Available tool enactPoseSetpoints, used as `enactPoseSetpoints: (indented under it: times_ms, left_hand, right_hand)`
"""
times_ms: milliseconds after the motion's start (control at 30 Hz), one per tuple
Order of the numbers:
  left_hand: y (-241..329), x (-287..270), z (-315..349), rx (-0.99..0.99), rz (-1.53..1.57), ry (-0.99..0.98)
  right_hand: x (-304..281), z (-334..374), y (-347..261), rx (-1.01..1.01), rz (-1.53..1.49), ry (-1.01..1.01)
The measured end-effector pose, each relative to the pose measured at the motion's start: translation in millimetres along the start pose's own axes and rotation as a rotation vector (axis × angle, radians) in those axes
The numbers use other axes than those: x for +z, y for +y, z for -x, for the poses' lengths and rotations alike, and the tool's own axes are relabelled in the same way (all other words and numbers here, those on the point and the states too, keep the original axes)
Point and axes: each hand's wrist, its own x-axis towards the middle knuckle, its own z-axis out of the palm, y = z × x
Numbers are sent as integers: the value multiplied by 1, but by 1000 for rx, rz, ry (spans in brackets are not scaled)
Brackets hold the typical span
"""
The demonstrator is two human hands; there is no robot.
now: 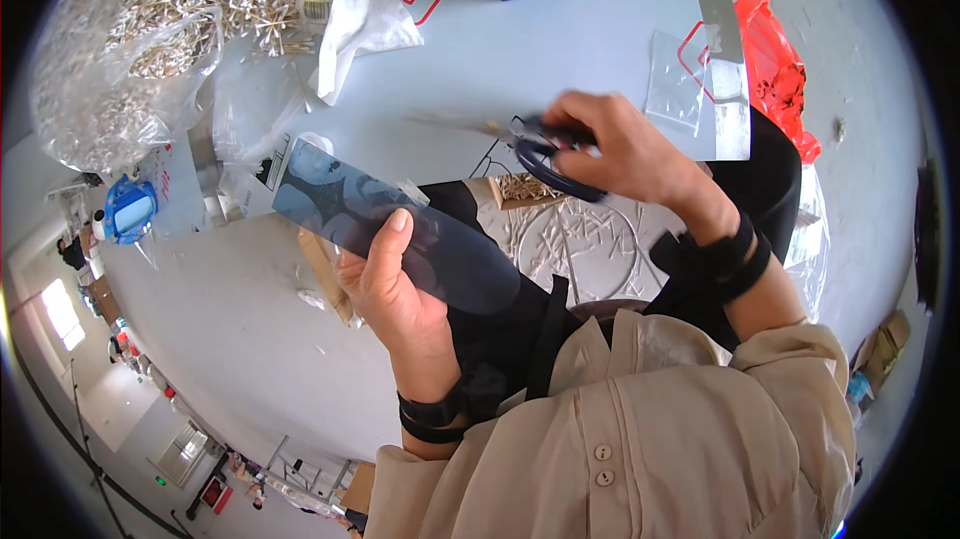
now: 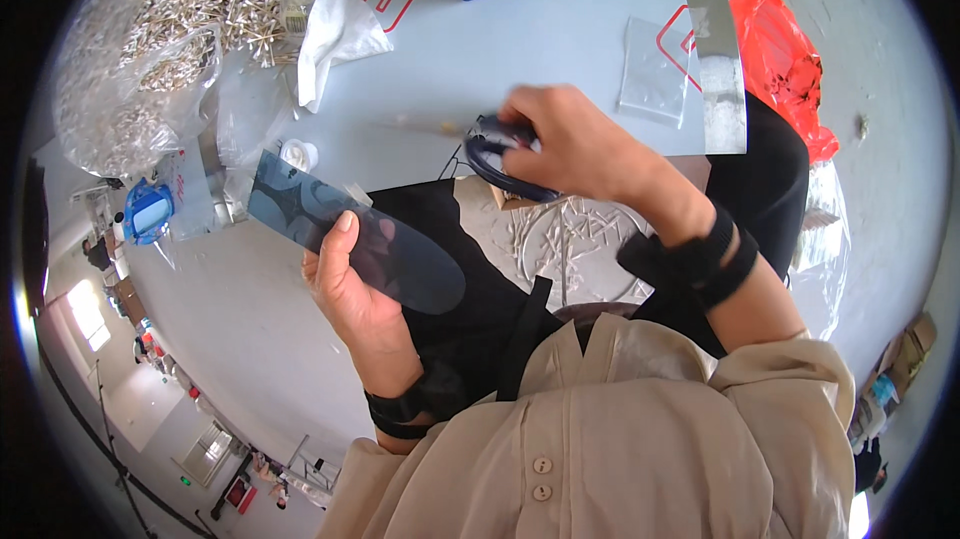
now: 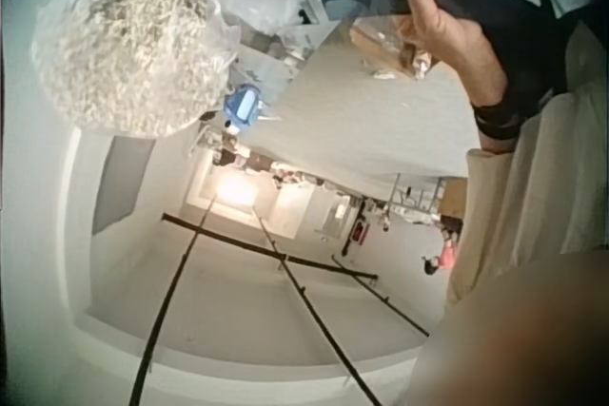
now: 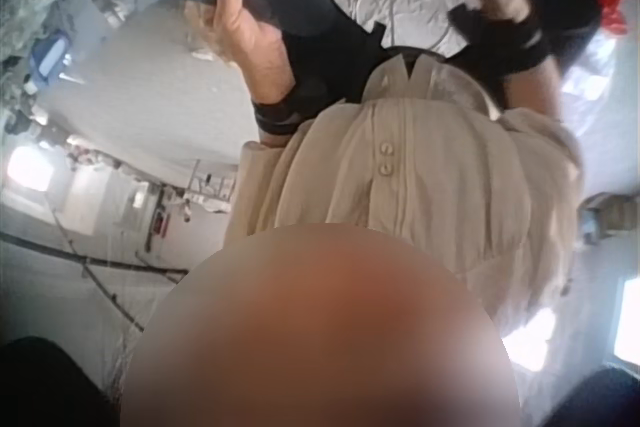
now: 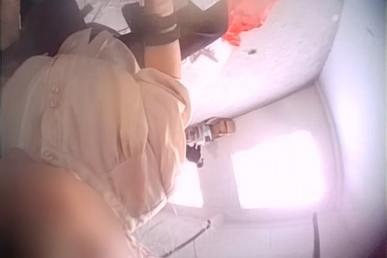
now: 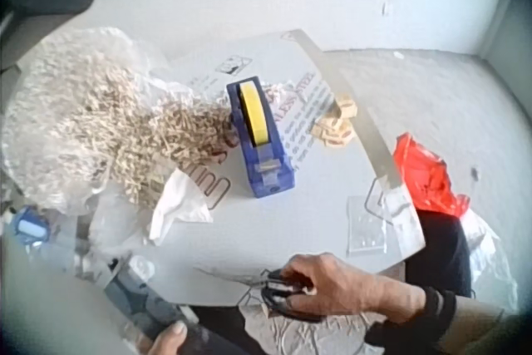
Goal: Attaching labels and packaging shoe insoles into plastic bags.
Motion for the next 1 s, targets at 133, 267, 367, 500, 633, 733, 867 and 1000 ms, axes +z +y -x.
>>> enactPoseSetpoints:
  times_ms: [133,267,367,500,633,733,867,1000]
  left_hand:
    - [1,2,4,-12,29,-48]
    - [1,12,10,-112,36,-101]
    - [3,16,14,-136,25,-68]
    - [3,22,21,-147,-20,-105]
    - [1,30,28,-114,-48,-125]
    - [-3,32,31,-105,-103,-132]
    - [-5,34,33,-91,-90,-148]
    - [-6,36,34,-115,-125,-146]
  right_hand:
    - [14,56,30,207,-867,-287]
    - [33,96,34,140,-1011,-388]
    - [37,106,21,146,-1057,-423]
    - [40,112,19,72,-1026,-408]
    - [39,114,13,62,-1031,-424]
    - [43,117,13,45,-1085,-408]
    - [41,114,8,29,-1102,-392]
    - [43,111,8,28,-1071,-371]
